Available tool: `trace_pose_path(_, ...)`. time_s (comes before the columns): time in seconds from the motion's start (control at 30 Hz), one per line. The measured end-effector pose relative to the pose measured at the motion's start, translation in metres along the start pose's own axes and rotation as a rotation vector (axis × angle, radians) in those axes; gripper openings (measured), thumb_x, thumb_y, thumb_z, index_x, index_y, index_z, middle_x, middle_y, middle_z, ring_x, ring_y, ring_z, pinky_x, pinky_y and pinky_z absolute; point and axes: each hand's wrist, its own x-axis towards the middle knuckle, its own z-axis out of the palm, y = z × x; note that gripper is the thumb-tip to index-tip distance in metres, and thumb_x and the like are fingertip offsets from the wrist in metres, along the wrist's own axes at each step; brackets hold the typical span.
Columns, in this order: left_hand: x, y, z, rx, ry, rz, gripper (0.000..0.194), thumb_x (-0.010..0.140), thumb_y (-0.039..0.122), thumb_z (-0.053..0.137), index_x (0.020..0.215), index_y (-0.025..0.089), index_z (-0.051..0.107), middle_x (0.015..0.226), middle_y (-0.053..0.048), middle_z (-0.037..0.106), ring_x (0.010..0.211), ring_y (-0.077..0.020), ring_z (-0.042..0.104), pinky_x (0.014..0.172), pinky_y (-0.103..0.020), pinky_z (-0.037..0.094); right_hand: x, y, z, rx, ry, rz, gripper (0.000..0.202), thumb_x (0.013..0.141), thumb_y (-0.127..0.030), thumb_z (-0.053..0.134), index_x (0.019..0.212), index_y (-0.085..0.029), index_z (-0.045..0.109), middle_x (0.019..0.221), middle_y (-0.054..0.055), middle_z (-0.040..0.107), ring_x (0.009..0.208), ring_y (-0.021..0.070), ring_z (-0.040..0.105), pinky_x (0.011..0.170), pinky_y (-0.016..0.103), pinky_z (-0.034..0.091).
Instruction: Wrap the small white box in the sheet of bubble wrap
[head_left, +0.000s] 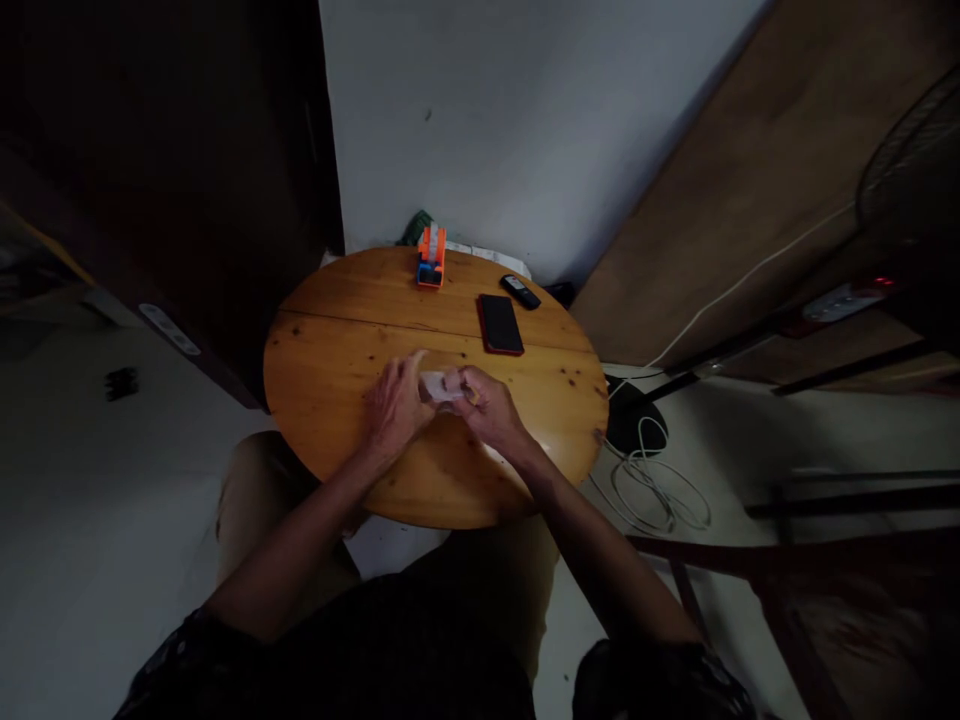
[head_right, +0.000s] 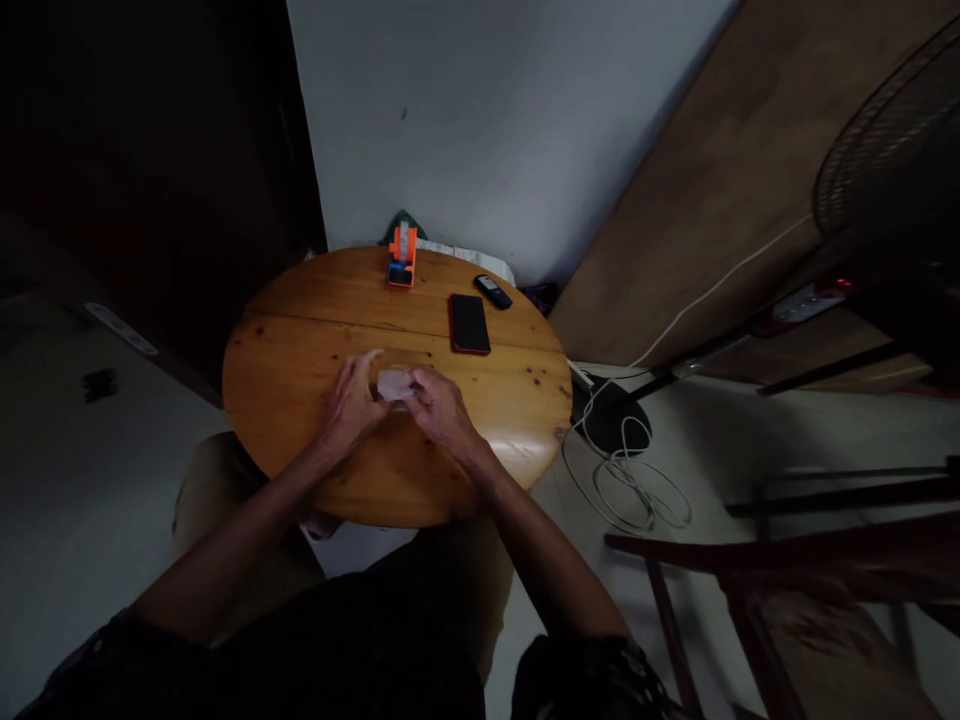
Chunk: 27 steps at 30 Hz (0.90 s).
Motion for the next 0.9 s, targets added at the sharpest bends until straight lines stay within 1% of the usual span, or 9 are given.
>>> trace_pose_path(0.13,0.003,-0.015,-0.007,-0.142,-0.208,0.225,0.035,0.083,0.014,0.058,0.116,0.019,0.067,0.129,-0.012,0.063,0.123,-0.0257,0.059,0.108,-0.043,0.047,-0.018,0.009,0.003,-0.038,-0.018,-0.115,0.013,0.088,-0.023,0.056,0.1,-0.022,0.063,0.114,0.008,0.07,0.109,0.0225,0.065,0.096,0.036,0.049)
trace_pose_path(0.27,0.001,-0.029,-0.018,-0.19,-0.356,0.363,0.056,0.082,0.023,0.064,0.137,0.018,0.058,0.15,-0.015,0.05,0.141,-0.028,0.046,0.118,-0.045,0.038,-0.026,0.022,0.009,-0.1,-0.053,-0.237,0.029,0.085,-0.023,0.063,0.115,-0.022,0.063,0.131,0.013,0.065,0.125,0.0257,0.059,0.108,0.044,0.046)
trace_pose_path(0.37,0.001,-0.033,-0.016,-0.175,-0.337,0.373,0.058,0.081,0.019,0.06,0.139,0.018,0.057,0.15,-0.015,0.051,0.141,-0.0266,0.046,0.119,-0.045,0.036,-0.023,0.026,0.014,-0.15,-0.028,-0.25,0.03,0.085,-0.014,0.056,0.113,-0.022,0.065,0.13,0.013,0.065,0.126,0.0246,0.058,0.109,0.046,0.046)
trace_pose_path(0.5,0.006,-0.023,-0.013,-0.194,-0.284,0.321,0.053,0.076,0.016,0.056,0.128,0.015,0.064,0.127,-0.013,0.066,0.12,-0.0241,0.059,0.106,-0.039,0.047,-0.013,0.022,0.01,-0.066,-0.001,-0.21,0.029,0.08,-0.011,0.052,0.102,-0.022,0.067,0.12,0.011,0.068,0.118,0.0242,0.061,0.106,0.045,0.046)
trace_pose_path(0.6,0.007,-0.011,-0.021,-0.201,-0.352,0.143,0.04,0.077,0.027,0.061,0.113,0.016,0.071,0.101,-0.007,0.072,0.092,-0.0212,0.064,0.083,-0.031,0.052,-0.006,0.016,0.003,0.148,-0.04,-0.061,0.02,0.08,-0.019,0.056,0.098,-0.021,0.066,0.103,0.006,0.07,0.098,0.0216,0.065,0.091,0.038,0.052)
trace_pose_path(0.67,0.006,-0.006,-0.027,-0.169,-0.402,0.033,0.031,0.081,0.037,0.059,0.098,0.015,0.074,0.082,-0.004,0.07,0.076,-0.0188,0.062,0.069,-0.028,0.048,-0.002,0.014,0.0,0.322,-0.115,0.121,0.015,0.079,-0.027,0.063,0.093,-0.021,0.065,0.087,0.001,0.068,0.079,0.0176,0.064,0.075,0.031,0.053)
trace_pose_path(0.73,0.005,-0.005,-0.031,-0.119,-0.39,-0.008,0.035,0.086,0.042,0.053,0.084,0.014,0.073,0.072,-0.003,0.065,0.069,-0.0178,0.058,0.063,-0.028,0.044,0.004,0.013,0.003,0.461,-0.154,0.324,0.018,0.076,-0.034,0.067,0.085,-0.02,0.062,0.075,-0.002,0.064,0.066,0.0144,0.059,0.061,0.025,0.049)
trace_pose_path(0.8,0.005,-0.007,-0.033,-0.167,-0.36,-0.027,0.04,0.088,0.047,0.05,0.081,0.014,0.072,0.073,-0.004,0.065,0.071,-0.0185,0.059,0.064,-0.028,0.044,0.009,0.014,0.008,0.537,-0.132,0.484,0.021,0.072,-0.036,0.07,0.082,-0.02,0.06,0.071,-0.003,0.061,0.06,0.0131,0.056,0.053,0.023,0.046)
trace_pose_path(0.9,0.004,-0.011,-0.034,-0.473,-0.458,-0.075,0.043,0.084,0.048,0.058,0.106,0.014,0.071,0.095,-0.007,0.073,0.086,-0.0211,0.066,0.074,-0.03,0.051,0.016,0.019,0.016,0.562,-0.07,0.539,0.025,0.07,-0.037,0.073,0.083,-0.02,0.061,0.068,-0.004,0.06,0.057,0.0123,0.054,0.05,0.023,0.042)
